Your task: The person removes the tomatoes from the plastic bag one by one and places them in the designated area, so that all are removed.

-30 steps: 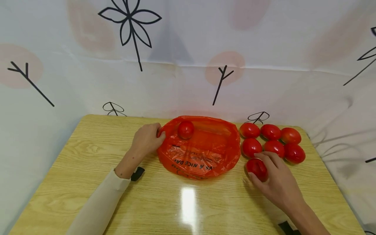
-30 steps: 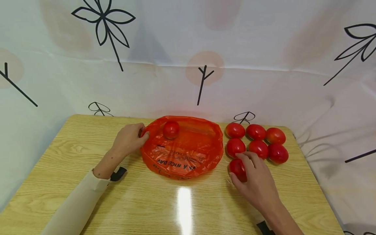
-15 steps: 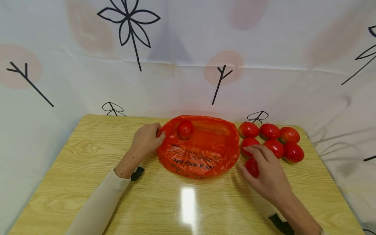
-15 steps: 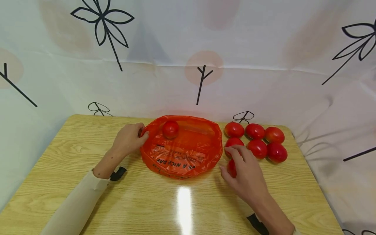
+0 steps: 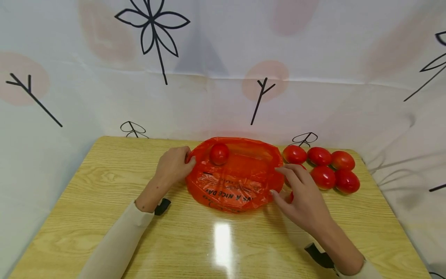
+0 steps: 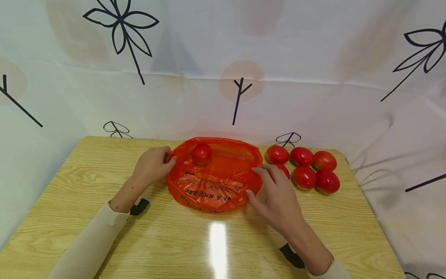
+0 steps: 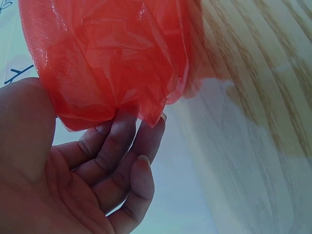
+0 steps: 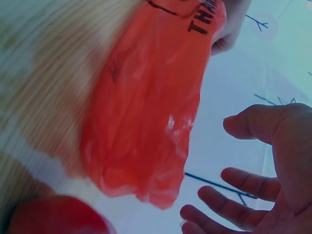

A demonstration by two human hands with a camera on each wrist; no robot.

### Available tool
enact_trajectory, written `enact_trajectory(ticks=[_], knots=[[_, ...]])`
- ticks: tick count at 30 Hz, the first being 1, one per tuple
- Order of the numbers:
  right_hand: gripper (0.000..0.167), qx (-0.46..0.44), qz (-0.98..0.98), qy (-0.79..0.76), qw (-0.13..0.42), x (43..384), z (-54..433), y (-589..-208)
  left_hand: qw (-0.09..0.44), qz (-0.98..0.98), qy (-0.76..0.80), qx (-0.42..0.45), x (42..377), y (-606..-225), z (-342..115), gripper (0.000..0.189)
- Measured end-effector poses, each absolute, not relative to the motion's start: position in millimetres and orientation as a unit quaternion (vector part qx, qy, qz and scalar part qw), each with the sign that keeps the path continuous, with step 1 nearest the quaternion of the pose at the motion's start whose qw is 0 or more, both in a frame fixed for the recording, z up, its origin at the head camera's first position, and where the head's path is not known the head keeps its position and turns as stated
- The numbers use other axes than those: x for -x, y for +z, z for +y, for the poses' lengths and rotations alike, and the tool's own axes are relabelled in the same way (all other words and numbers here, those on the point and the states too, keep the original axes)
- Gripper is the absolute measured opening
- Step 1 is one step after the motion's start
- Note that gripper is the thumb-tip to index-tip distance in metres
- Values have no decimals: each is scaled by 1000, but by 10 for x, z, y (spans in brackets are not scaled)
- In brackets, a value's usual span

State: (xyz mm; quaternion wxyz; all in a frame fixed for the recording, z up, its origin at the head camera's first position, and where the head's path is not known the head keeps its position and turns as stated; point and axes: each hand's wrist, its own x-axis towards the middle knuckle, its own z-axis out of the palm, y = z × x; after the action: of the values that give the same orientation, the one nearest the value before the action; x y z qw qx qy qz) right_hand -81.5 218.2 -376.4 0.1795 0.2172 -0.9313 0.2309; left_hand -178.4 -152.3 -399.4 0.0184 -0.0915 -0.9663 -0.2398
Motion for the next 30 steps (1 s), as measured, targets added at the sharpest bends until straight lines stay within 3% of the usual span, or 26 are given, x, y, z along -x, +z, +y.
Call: enact_trajectory(ticks=[30], knots=[[55, -229, -926, 276, 121, 1152, 1589, -3550, 13, -966, -240, 94, 1786, -4021, -1508, 17]])
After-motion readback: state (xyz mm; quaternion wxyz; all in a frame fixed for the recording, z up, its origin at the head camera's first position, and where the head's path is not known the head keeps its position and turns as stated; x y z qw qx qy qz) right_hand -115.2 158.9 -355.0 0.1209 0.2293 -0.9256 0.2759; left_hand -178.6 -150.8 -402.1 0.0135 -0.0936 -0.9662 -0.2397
